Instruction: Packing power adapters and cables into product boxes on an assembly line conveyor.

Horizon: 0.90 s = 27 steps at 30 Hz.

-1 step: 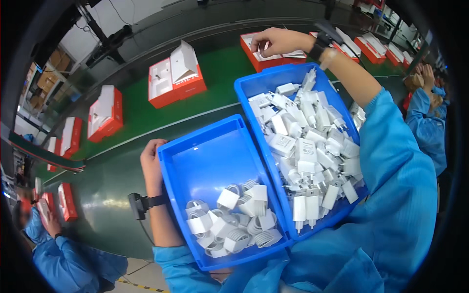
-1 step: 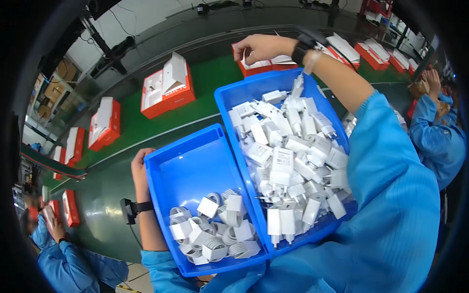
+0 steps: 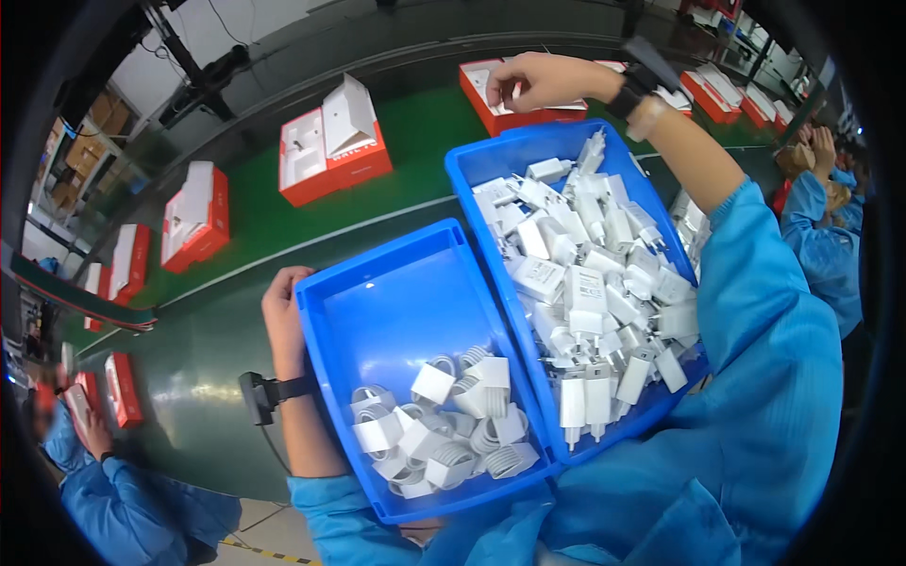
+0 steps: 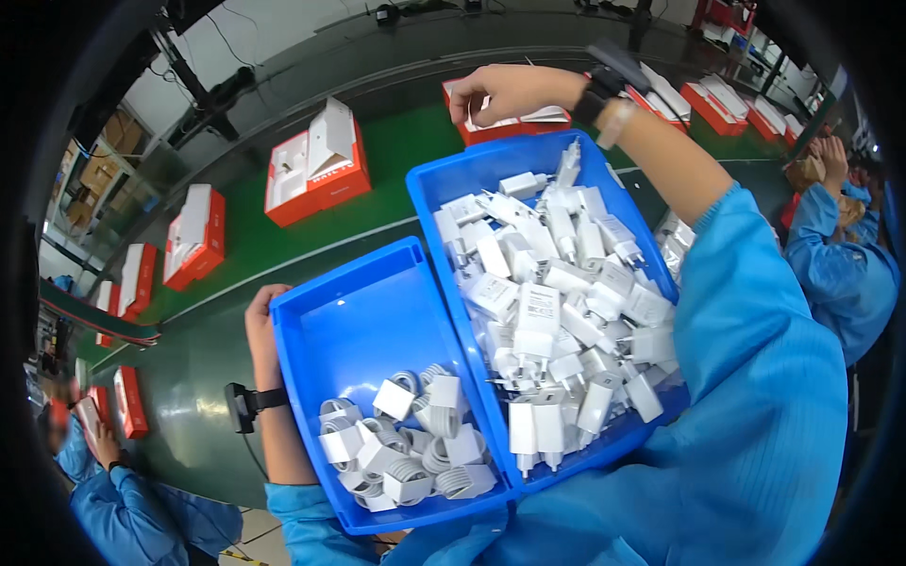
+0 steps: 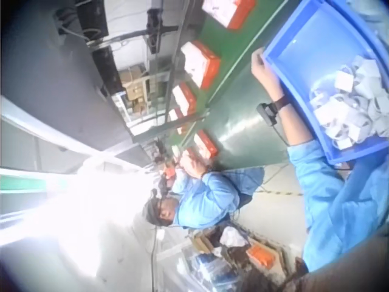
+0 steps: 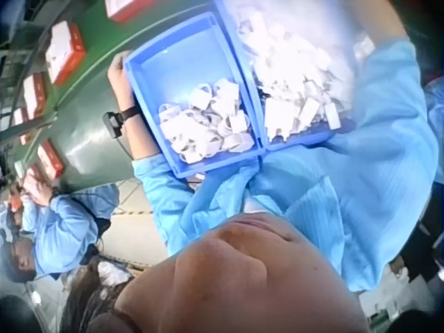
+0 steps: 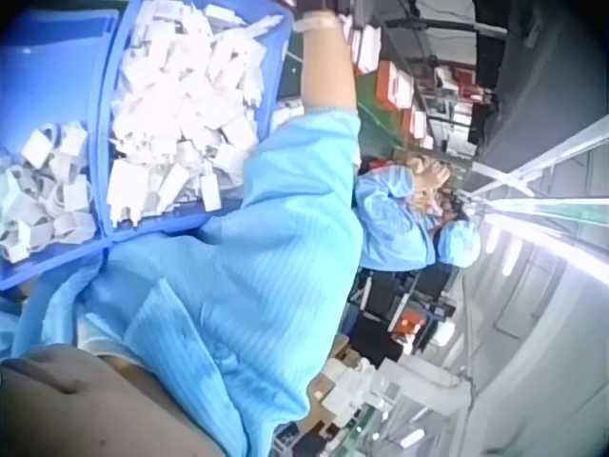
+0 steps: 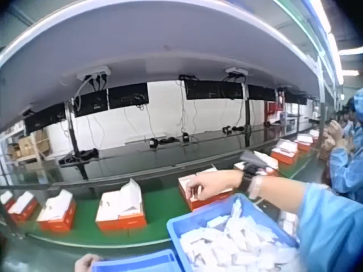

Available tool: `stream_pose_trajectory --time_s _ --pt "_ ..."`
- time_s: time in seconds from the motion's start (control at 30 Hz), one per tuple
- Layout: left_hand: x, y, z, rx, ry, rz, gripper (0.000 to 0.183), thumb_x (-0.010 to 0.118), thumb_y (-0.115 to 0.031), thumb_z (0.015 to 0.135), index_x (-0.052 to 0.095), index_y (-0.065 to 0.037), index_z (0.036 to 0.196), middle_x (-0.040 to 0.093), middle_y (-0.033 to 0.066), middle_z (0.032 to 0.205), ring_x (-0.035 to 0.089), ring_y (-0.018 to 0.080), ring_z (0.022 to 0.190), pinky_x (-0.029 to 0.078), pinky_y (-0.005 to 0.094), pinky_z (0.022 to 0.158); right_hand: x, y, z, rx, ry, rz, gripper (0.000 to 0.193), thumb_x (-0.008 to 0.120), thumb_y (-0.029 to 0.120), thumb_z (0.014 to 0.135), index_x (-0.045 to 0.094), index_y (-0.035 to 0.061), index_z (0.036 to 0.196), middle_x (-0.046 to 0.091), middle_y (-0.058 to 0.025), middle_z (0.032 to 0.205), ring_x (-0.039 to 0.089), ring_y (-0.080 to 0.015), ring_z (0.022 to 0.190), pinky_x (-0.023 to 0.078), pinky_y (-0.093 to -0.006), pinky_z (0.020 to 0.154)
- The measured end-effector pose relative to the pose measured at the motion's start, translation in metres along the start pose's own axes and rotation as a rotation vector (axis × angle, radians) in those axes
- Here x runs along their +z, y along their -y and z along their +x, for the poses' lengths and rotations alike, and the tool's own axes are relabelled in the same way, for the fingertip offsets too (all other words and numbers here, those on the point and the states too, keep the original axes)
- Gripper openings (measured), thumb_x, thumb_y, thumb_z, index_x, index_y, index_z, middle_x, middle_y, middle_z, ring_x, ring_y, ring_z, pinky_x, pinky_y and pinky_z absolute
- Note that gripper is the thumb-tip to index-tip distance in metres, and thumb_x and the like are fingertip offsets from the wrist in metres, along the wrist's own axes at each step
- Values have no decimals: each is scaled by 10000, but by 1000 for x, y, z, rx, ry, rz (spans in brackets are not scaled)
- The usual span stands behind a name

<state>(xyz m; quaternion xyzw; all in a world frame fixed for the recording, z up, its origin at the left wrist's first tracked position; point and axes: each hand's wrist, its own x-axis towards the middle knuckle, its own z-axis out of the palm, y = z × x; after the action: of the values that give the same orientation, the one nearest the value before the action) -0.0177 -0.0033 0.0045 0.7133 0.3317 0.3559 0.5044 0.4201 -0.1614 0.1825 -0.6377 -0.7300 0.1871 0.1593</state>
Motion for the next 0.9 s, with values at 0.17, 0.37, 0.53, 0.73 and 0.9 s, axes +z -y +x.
stream_pose_trajectory --time_s 0.17,0.37,0.53,0.73,0.9 --pt "7 -7 7 24 31 -22 216 562 -171 991 639 16 913 619 4 803 532 55 722 437 211 640 -2 37 -89 192 489 -403 261 655 48 759 667 47 1020 669 -80 1048 629 -248 961 504 -352 858" --pt "7 -2 5 42 26 6 220 563 -175 992 636 21 920 629 11 819 540 60 728 440 210 645 44 8 -122 -65 128 -987 151 657 104 800 681 100 949 625 -30 1000 583 -201 1032 494 -341 888" --pt "6 0 2 63 40 -18 222 564 -175 988 634 23 915 638 14 822 551 64 736 451 213 654 42 20 -121 23 205 -1013 128 652 114 809 695 70 921 636 -67 977 593 -222 1032 518 -346 823" --pt "2 -3 2 67 47 31 186 556 -141 974 638 19 925 643 20 826 562 68 743 461 219 661 40 44 -113 377 314 -1109 216 702 137 754 685 26 939 632 -95 986 617 -248 985 522 -372 762" --pt "3 -1 4 50 33 31 191 551 -141 980 639 22 933 645 24 825 565 71 743 464 221 664 30 48 -110 374 333 -1041 304 726 191 732 686 0 965 638 -128 982 621 -264 1006 524 -389 769"
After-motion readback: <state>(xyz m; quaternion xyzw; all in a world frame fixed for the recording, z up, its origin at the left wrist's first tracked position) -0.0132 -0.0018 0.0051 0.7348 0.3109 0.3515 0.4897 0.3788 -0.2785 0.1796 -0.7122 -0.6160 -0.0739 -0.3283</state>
